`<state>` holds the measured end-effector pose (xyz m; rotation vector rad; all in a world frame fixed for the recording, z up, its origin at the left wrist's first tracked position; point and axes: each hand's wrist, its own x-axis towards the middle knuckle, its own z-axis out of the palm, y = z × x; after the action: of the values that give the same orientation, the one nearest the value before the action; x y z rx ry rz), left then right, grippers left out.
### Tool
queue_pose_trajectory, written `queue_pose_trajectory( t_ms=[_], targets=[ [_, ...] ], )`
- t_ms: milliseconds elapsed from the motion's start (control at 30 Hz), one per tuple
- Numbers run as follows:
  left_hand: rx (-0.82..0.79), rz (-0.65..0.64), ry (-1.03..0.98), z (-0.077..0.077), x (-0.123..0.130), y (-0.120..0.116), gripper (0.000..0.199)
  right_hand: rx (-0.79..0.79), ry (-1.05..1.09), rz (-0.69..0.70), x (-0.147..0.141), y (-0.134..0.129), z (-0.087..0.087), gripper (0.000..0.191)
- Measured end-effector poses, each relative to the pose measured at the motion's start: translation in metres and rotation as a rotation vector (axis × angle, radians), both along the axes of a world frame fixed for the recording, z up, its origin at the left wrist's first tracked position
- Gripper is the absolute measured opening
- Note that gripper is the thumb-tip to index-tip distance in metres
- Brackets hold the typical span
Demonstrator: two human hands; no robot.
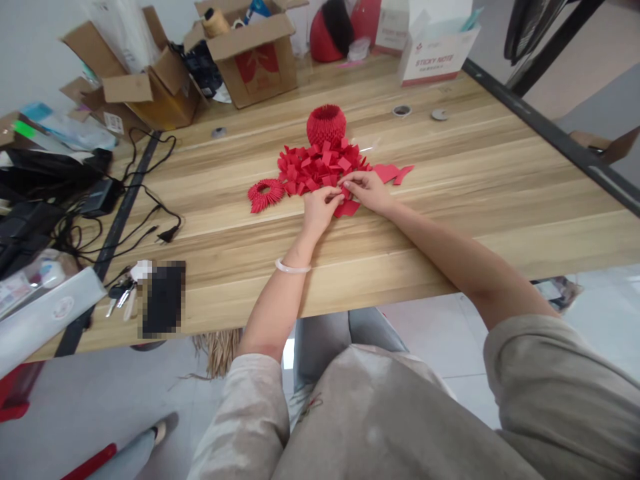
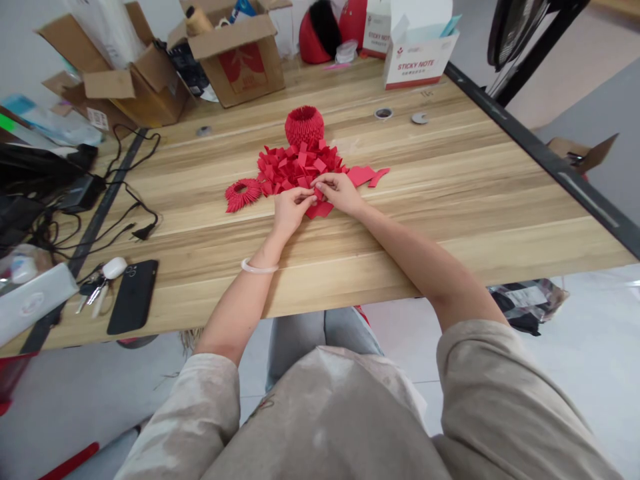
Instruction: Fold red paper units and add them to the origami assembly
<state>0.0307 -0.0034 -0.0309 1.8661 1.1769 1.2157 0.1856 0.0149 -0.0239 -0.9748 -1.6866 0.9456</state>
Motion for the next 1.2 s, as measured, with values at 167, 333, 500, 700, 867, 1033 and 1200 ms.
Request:
queue_pose_trajectory(
  t_ms=[167,333,500,700,867,1033,1200],
  targets=[
    [0.019,0.011,0.037,0.0059,-0.0003,-0.0049,0.010,0.003,-0.014,0.014,0.0009,0.0002,0.0005,0.024],
    [0.042,0.027,0.056,0.0100,-0.0005,-0.0079,0.011,-0.012,-0.003,0.043,0.0023,0.0009,-0.0002,0.027],
    [0.063,0.022,0.064,0.0096,-0.0008,-0.0078,0.013,-0.045,0.008,0.062,0.0031,0.0015,-0.0015,0.029],
    [0.063,-0.002,0.035,0.0079,0.0008,-0.0067,0.014,-0.028,-0.004,0.057,0.0030,0.0014,-0.0009,0.027],
    [0.053,-0.012,0.060,0.0075,0.0022,-0.0067,0.015,-0.001,-0.028,0.047,0.0028,0.0008,0.0007,0.028],
    [0.063,0.000,0.073,0.0069,0.0015,-0.0059,0.014,-0.012,-0.035,0.064,0.0027,-0.0003,0.0013,0.030],
    [0.066,0.013,0.082,0.0076,0.0010,-0.0061,0.013,-0.014,-0.030,0.075,0.0025,0.0001,0.0004,0.028]
  ],
)
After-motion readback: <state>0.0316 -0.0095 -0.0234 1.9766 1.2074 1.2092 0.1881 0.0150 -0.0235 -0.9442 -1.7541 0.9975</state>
